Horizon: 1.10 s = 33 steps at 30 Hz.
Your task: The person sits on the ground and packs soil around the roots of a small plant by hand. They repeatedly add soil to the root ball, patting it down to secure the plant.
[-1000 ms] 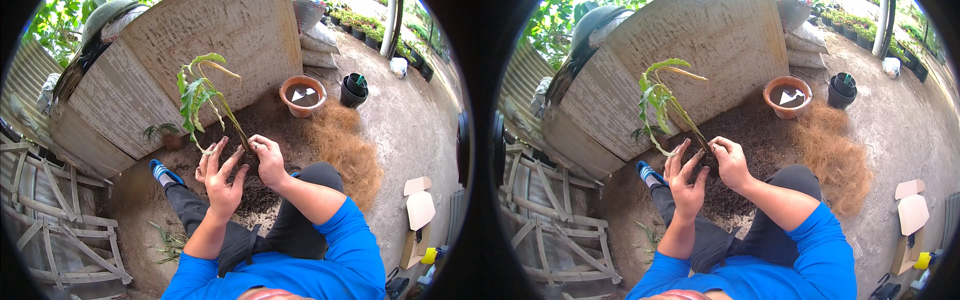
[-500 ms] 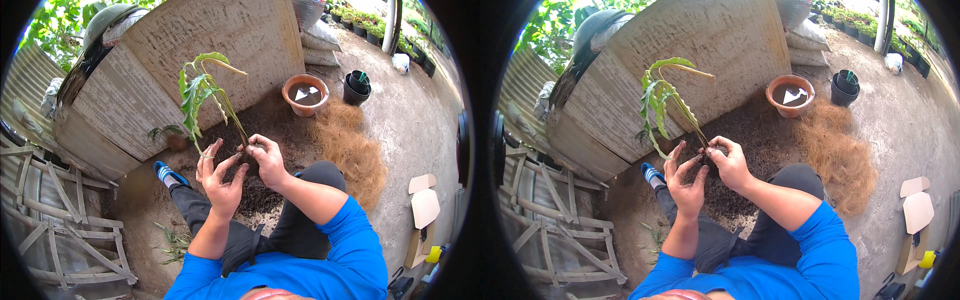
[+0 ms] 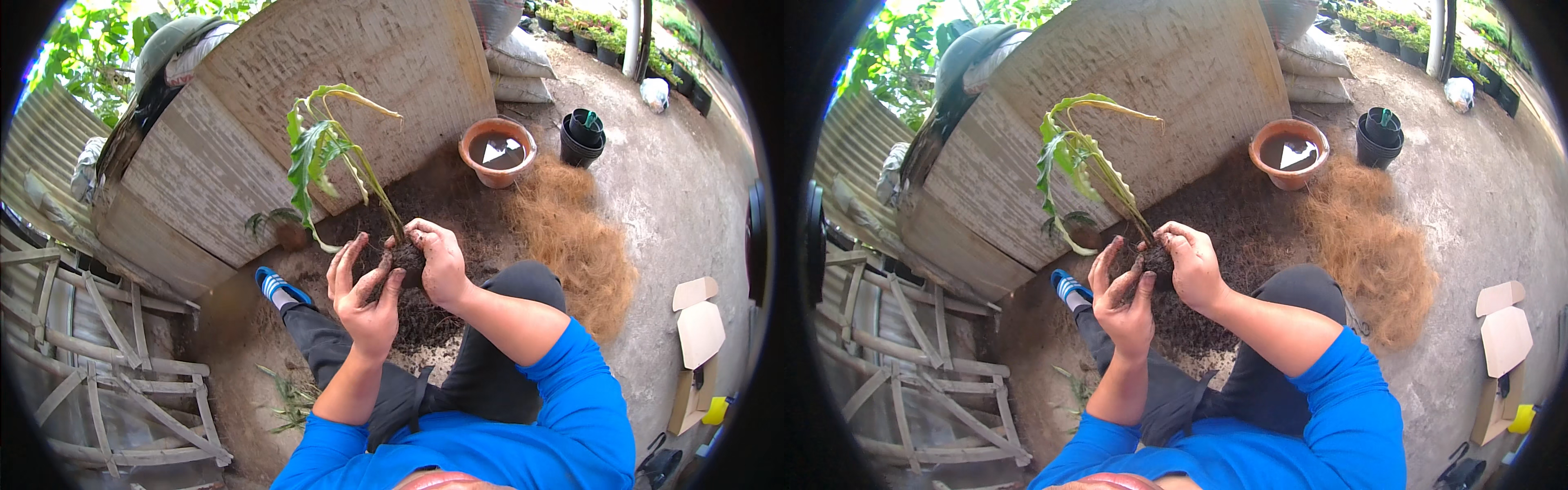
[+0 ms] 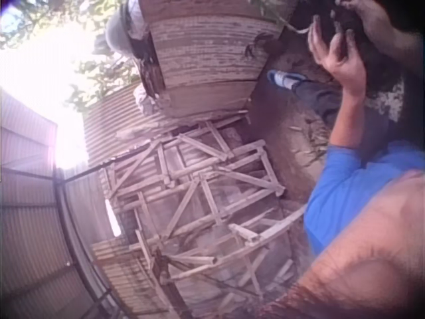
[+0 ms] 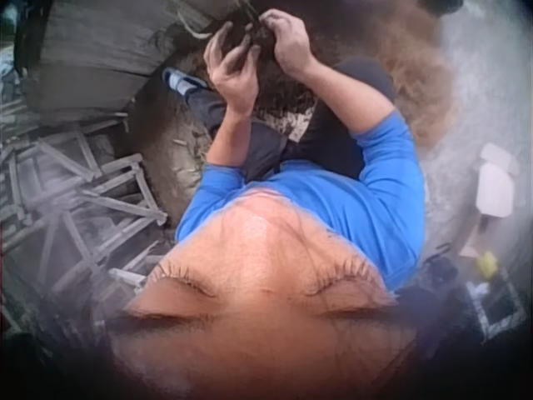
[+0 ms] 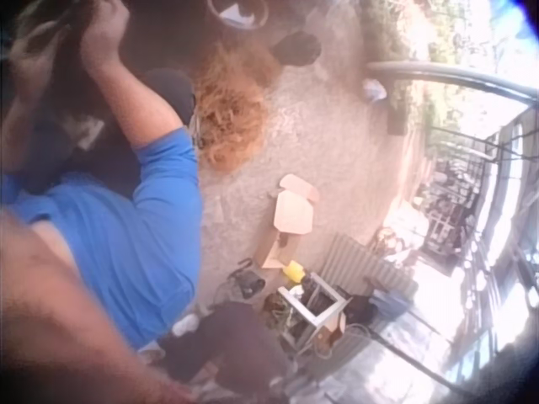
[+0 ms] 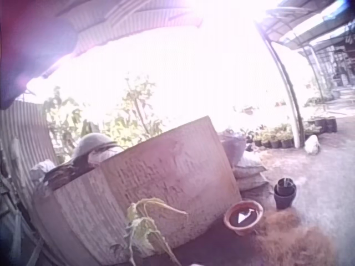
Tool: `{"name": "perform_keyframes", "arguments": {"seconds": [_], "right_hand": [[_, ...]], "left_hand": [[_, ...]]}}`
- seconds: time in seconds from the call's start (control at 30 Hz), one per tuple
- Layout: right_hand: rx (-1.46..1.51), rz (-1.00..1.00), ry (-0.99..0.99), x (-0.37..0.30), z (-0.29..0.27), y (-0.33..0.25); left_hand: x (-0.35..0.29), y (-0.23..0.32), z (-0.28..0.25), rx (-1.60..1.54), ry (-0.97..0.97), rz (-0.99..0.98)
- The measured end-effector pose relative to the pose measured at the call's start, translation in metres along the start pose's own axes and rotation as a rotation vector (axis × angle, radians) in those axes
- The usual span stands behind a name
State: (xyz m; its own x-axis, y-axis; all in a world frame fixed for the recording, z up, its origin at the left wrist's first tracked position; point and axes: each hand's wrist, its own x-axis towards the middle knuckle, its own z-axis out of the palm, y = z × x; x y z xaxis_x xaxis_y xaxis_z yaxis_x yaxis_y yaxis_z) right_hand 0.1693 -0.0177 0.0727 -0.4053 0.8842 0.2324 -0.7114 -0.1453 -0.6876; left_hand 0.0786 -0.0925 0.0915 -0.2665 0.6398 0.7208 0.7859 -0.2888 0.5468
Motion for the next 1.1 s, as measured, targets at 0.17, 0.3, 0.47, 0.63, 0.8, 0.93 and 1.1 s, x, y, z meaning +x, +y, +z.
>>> {"name": "perform_keyframes", "arguments": {"seconds": [0.17, 0.3, 0.47, 0.63, 0.8, 0.93, 1.1], "right_hand": [[0.135, 0.031, 0.046, 0.001, -0.002, -0.004], [0.262, 0.143, 0.081, 0.003, 0.000, -0.002], [0.219, 0.117, 0.074, 0.006, -0.003, 0.007], [0.149, 0.105, 0.069, 0.005, 0.005, 0.002], [0.036, 0.065, 0.090, 0.005, 0.003, 0.002], [-0.012, -0.008, 0.099, 0.005, 0.007, -0.009], [0.054, 0.006, 0.114, 0.006, 0.005, -0.008]], "left_hand": [[0.001, 0.001, 0.003, -0.035, -0.006, -0.016], [-0.001, 0.001, 0.001, -0.071, 0.051, -0.118], [0.000, -0.002, 0.000, -0.009, -0.006, -0.072], [0.000, -0.002, -0.004, -0.021, -0.030, -0.082], [0.001, 0.000, -0.006, 0.037, -0.085, -0.002], [0.003, 0.007, -0.008, 0.065, -0.131, 0.018], [-0.004, 0.004, -0.003, 0.057, -0.176, 0.012]]}}
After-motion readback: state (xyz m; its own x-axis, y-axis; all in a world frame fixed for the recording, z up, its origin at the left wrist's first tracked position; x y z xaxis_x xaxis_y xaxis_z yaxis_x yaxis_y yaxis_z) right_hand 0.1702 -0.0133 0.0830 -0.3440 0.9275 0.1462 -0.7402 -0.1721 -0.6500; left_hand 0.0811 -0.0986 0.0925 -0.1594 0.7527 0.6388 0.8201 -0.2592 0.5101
